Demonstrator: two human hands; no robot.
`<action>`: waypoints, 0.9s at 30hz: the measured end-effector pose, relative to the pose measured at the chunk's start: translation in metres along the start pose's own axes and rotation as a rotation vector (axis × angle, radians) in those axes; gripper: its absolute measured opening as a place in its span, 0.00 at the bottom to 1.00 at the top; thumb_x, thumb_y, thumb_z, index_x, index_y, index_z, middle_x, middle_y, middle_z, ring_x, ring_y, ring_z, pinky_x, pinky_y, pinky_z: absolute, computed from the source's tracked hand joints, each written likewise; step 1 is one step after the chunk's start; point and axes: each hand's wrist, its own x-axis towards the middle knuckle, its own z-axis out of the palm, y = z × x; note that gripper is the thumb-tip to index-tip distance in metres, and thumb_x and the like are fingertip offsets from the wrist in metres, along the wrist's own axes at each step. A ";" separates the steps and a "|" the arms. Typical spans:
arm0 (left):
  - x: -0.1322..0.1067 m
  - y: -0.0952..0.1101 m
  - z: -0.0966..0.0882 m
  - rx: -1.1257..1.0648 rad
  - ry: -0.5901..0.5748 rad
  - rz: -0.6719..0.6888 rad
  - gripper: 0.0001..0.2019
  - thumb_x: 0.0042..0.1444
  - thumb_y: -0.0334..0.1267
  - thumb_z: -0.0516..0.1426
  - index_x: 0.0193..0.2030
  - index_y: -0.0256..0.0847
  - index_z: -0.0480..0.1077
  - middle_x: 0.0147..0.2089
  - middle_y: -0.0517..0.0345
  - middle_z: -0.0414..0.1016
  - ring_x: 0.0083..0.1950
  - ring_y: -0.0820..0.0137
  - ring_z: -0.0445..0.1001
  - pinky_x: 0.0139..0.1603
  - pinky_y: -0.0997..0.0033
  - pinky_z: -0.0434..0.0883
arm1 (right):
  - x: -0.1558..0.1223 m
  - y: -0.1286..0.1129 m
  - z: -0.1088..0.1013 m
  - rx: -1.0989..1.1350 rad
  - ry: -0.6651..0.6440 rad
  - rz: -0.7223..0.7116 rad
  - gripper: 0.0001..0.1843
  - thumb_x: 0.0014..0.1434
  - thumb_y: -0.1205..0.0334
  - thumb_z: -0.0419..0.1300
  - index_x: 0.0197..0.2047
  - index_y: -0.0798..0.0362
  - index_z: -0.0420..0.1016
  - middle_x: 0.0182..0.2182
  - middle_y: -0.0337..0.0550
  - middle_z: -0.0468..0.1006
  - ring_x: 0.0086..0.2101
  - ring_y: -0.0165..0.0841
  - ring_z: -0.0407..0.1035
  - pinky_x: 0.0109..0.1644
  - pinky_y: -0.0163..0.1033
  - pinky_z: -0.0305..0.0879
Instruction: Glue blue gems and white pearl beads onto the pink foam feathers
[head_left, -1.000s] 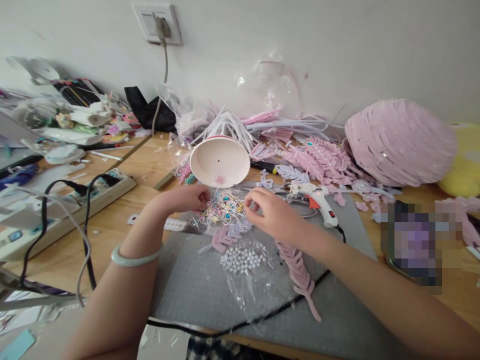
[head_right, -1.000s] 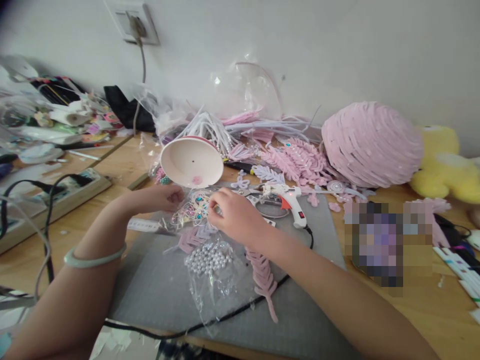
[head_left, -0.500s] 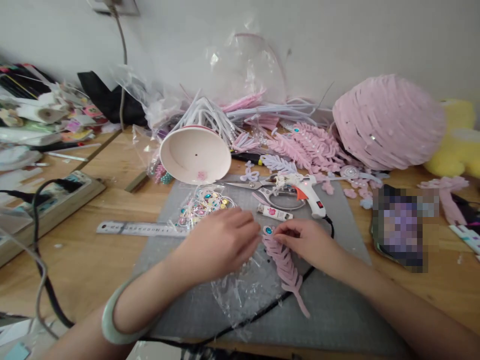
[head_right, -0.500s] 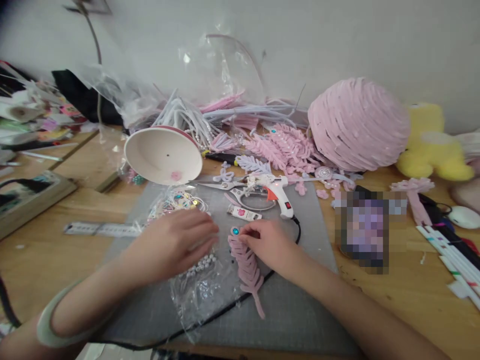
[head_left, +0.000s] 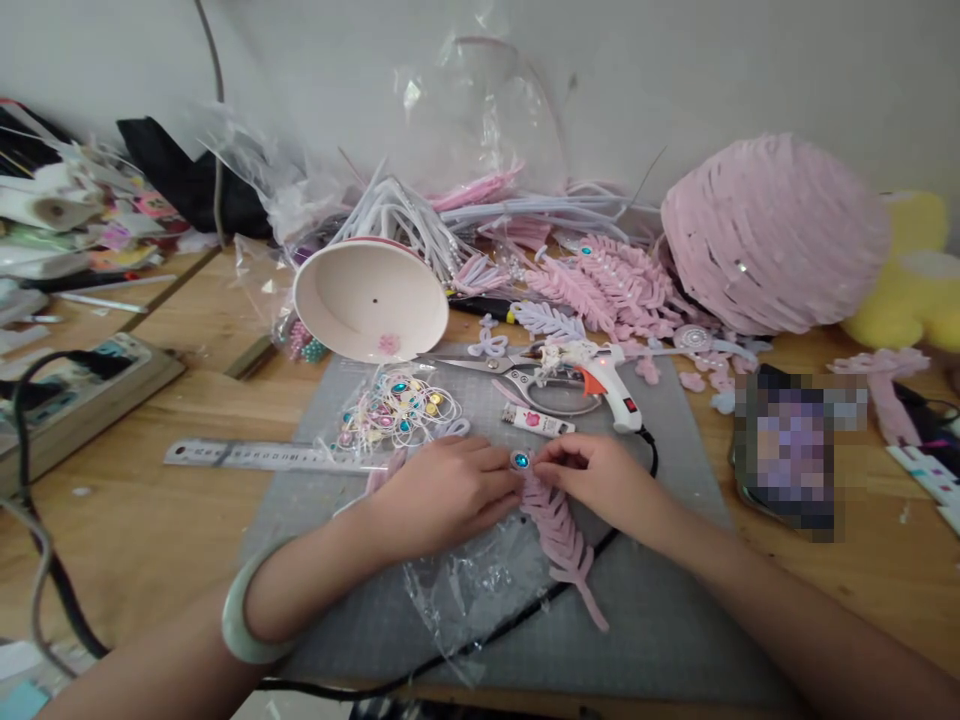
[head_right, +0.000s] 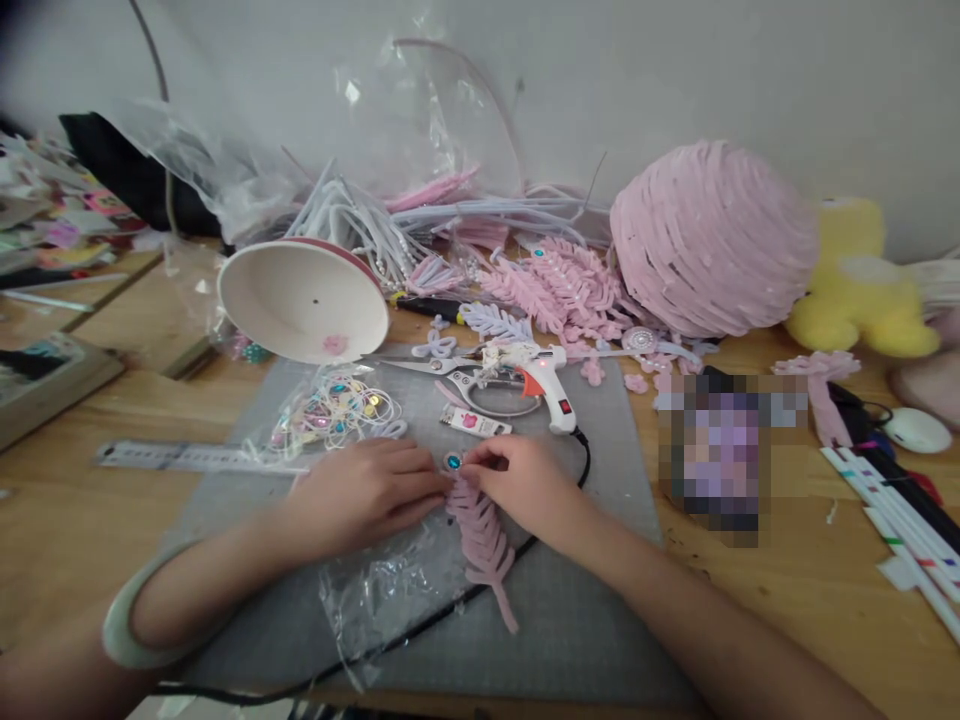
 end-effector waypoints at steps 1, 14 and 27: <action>0.000 0.001 0.000 -0.012 0.033 -0.028 0.13 0.65 0.41 0.48 0.40 0.39 0.72 0.33 0.57 0.73 0.33 0.68 0.71 0.32 0.70 0.66 | -0.002 -0.001 0.000 0.067 -0.009 0.005 0.05 0.50 0.63 0.61 0.29 0.54 0.76 0.24 0.38 0.76 0.27 0.30 0.69 0.31 0.34 0.62; -0.006 0.020 0.004 -0.302 0.287 -0.097 0.08 0.64 0.34 0.49 0.38 0.36 0.68 0.32 0.57 0.75 0.32 0.73 0.73 0.31 0.76 0.69 | -0.023 -0.007 -0.002 0.225 -0.074 -0.010 0.17 0.50 0.48 0.60 0.29 0.55 0.76 0.18 0.35 0.70 0.18 0.24 0.57 0.22 0.32 0.53; -0.010 0.038 0.012 0.162 -0.052 0.252 0.08 0.61 0.29 0.47 0.43 0.35 0.65 0.55 0.45 0.72 0.23 0.69 0.72 0.19 0.66 0.67 | 0.013 0.006 -0.070 -0.695 0.427 0.127 0.20 0.53 0.44 0.53 0.22 0.51 0.67 0.21 0.44 0.72 0.23 0.36 0.66 0.23 0.36 0.49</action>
